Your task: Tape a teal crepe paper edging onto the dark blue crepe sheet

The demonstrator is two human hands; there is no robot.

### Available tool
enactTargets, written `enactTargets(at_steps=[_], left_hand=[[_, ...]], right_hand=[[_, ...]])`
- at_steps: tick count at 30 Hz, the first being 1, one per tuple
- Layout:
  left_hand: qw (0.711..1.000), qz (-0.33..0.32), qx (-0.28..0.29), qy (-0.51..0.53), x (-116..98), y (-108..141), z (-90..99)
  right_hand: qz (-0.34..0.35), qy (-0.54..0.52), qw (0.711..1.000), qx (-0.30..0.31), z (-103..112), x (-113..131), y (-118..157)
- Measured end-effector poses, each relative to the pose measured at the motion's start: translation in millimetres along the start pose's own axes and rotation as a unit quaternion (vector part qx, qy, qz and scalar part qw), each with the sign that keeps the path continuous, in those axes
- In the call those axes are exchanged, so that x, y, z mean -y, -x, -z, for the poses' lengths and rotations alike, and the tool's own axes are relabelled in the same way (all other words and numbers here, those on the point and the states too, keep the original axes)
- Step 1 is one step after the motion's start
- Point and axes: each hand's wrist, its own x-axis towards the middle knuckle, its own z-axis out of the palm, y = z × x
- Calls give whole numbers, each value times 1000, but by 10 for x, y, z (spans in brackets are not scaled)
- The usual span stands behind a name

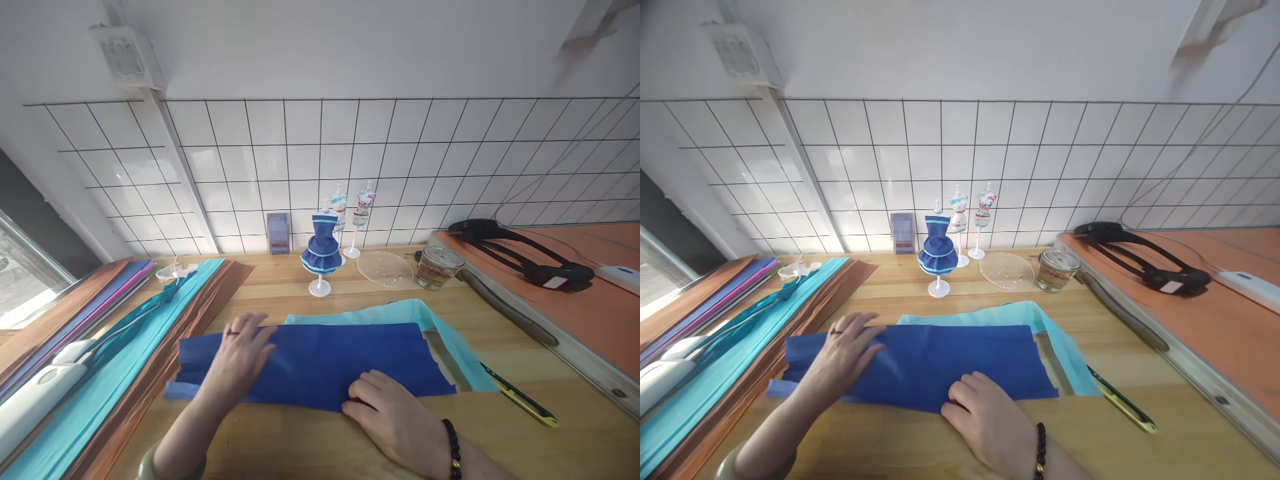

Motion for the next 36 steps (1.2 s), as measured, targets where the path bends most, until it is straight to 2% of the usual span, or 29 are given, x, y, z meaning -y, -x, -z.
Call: enactTargets(at_steps=[2, 6, 8, 11, 15, 19, 22, 27, 32, 36], left_hand=[[995, -89, 19, 48, -218, 13, -10], [974, -170, 113, 100, -502, 73, -131], [967, -190, 141, 96, -525, 105, -208], [962, -211, 152, 83, -487, 138, -270], [958, -225, 163, 74, -472, 182, -219], [958, -219, 176, 62, -534, 284, -129], [963, -217, 155, 48, -569, 387, -142], [970, -217, 107, -1, -479, 594, -298], [984, -153, 67, -54, -248, 871, -326], [992, -55, 62, -98, -43, 1107, -257]], right_hand=[[14, 28, 999, -1, -32, 0, -1], [46, 82, 996, -4, -21, 6, -10], [60, 94, 994, 6, 14, 11, 3], [69, 94, 993, 30, 81, 22, 72], [33, 57, 996, 53, 196, 49, 243], [-29, -19, 999, 8, 271, 69, 418], [-78, 7, 997, -27, 235, 57, 527], [-112, 46, 992, 17, 138, 34, 706], [-113, 138, 984, -4, 79, 21, 900], [-115, 198, 973, -33, -44, -27, 1019]])
